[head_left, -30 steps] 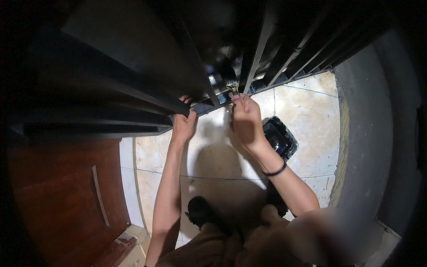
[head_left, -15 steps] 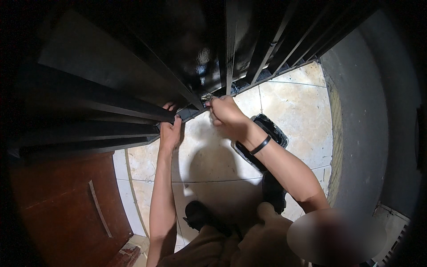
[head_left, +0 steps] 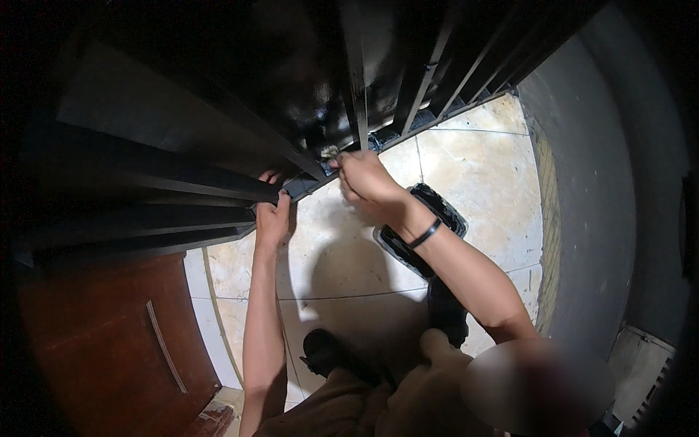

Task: The person paints the lower parts of a black metal gate using a brush and a container of black paint.

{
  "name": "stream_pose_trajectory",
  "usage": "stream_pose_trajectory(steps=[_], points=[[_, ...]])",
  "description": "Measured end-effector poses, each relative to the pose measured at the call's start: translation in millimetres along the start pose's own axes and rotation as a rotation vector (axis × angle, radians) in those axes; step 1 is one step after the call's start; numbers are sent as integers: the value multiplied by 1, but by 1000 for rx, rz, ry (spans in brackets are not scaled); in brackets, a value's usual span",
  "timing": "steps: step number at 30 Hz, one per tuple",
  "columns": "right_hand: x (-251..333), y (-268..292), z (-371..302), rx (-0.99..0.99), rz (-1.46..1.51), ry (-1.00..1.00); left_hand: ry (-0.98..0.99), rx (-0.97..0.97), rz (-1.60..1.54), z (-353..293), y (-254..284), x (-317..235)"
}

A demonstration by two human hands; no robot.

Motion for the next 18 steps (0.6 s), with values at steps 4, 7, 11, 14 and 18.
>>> stream_pose_trajectory(steps=[4,7,11,14,18], points=[[8,-11,-11,-9,14,17,-4,-6,80,-2,4,0],[12,0,-23,-34,-68,-17,-10,-12,64,-3,6,4],[9,-2,0,-74,-149,-39,7,-18,45,-1,1,2],[8,-13,13,-92,-100,-2,-9,4,44,1,0,-5],[12,2,-26,-23,-15,-2,21,7,68,0,6,-3]])
Point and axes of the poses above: each hand's wrist, its own z-axis towards the middle knuckle, its own y-axis out of the back of the hand, x = y × z, the point moved 2 cm from there along z, towards the middle knuckle, and after that the axes turned 6 degrees about z, right-handed, at the moved point
